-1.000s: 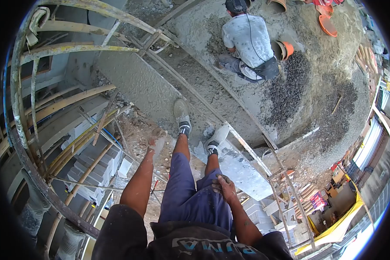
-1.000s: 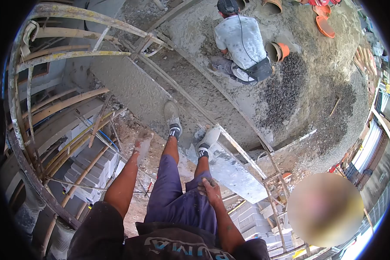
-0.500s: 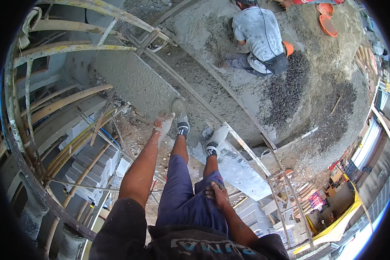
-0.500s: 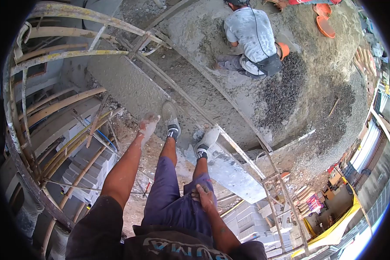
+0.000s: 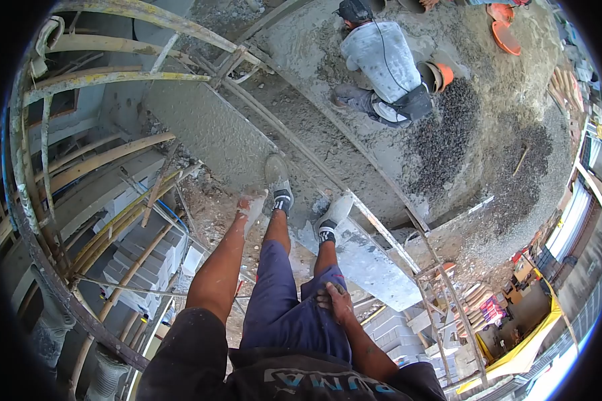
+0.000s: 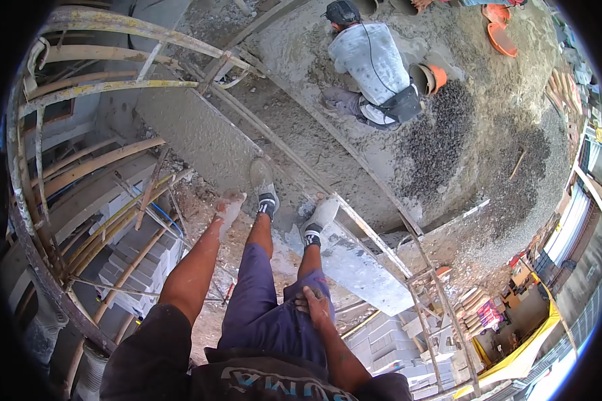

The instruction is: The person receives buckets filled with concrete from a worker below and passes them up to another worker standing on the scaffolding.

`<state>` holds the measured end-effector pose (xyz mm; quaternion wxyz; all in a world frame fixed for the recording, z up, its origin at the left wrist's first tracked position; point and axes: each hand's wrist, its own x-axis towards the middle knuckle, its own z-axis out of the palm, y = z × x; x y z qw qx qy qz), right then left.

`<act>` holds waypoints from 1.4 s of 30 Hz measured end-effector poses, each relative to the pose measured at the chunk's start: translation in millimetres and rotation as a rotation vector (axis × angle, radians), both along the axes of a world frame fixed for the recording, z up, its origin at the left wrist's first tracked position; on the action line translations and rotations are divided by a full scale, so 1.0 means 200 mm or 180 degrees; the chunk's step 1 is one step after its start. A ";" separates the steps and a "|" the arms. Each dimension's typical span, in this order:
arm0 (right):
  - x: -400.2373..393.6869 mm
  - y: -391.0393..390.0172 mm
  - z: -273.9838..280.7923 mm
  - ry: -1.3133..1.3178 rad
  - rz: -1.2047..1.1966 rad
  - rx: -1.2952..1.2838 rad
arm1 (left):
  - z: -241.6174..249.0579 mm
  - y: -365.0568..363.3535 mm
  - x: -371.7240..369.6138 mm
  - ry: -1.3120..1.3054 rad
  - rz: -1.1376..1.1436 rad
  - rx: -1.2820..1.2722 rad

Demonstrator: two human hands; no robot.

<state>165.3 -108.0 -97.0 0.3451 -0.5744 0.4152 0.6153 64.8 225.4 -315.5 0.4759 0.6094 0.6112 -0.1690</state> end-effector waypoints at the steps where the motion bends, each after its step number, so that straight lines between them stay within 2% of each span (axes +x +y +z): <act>1: 0.00 0.00 0.00 0.0003 0.0003 -0.0001 | 0.00 0.00 -0.01 0.0002 -0.0020 -0.0008; 3: -0.01 -0.02 0.00 0.0009 -0.0027 0.0047 | -0.01 -0.01 -0.02 0.0006 -0.0060 -0.0023; 6: -0.01 -0.05 0.00 -0.0024 -0.0098 0.0076 | -0.03 -0.03 0.00 0.0097 -0.0523 0.0571; 9: -0.01 -0.07 0.02 -0.0036 -0.0159 0.0090 | -0.05 -0.04 0.04 -0.0128 -0.0693 0.0613; 12: -0.02 -0.13 0.02 -0.0051 -0.0163 0.0111 | 0.07 -0.08 0.17 -0.0295 -0.0079 0.0075; 18: -0.01 -0.29 0.02 -0.0084 -0.0327 0.0127 | 0.09 -0.23 0.24 -0.0482 -0.0184 0.0392; 21: 0.00 -0.36 0.02 -0.0139 -0.0381 0.0159 | -0.13 -0.32 0.14 -0.0327 -0.0879 0.0506; 24: -0.01 -0.43 -0.01 -0.0146 -0.0487 0.0116 | -0.25 -0.40 0.13 -0.0263 -0.0870 0.0484; 26: -0.05 -0.46 -0.02 -0.0130 -0.0551 0.0106 | -0.17 -0.40 0.24 -0.0025 -0.0797 0.0217; 28: -0.05 -0.46 -0.03 -0.0136 -0.0573 0.0148 | -0.01 -0.33 0.41 0.0367 -0.0828 -0.0131; 31: -0.08 -0.43 -0.04 -0.0176 -0.0417 0.0154 | 0.01 -0.21 0.59 0.0128 -0.0885 -0.0004; 33: -0.08 -0.37 -0.02 -0.0199 -0.0357 0.0046 | -0.08 -0.13 0.67 -0.0362 -0.0587 0.0271; 35: -0.08 -0.32 -0.03 -0.0185 -0.0331 -0.0058 | -0.14 0.00 0.79 -0.0046 -0.0988 0.0453; 38: -0.13 -0.27 -0.05 -0.0190 -0.0314 -0.0143 | -0.15 0.19 0.95 -0.0845 -0.0818 0.0317; 41: -0.14 -0.22 -0.06 -0.0248 -0.0232 -0.0193 | -0.48 0.36 1.00 -0.1129 -0.0735 0.0654; 42: -0.14 -0.20 -0.06 -0.0242 -0.0218 -0.0223 | -0.48 0.41 1.04 -0.1087 -0.0847 0.0803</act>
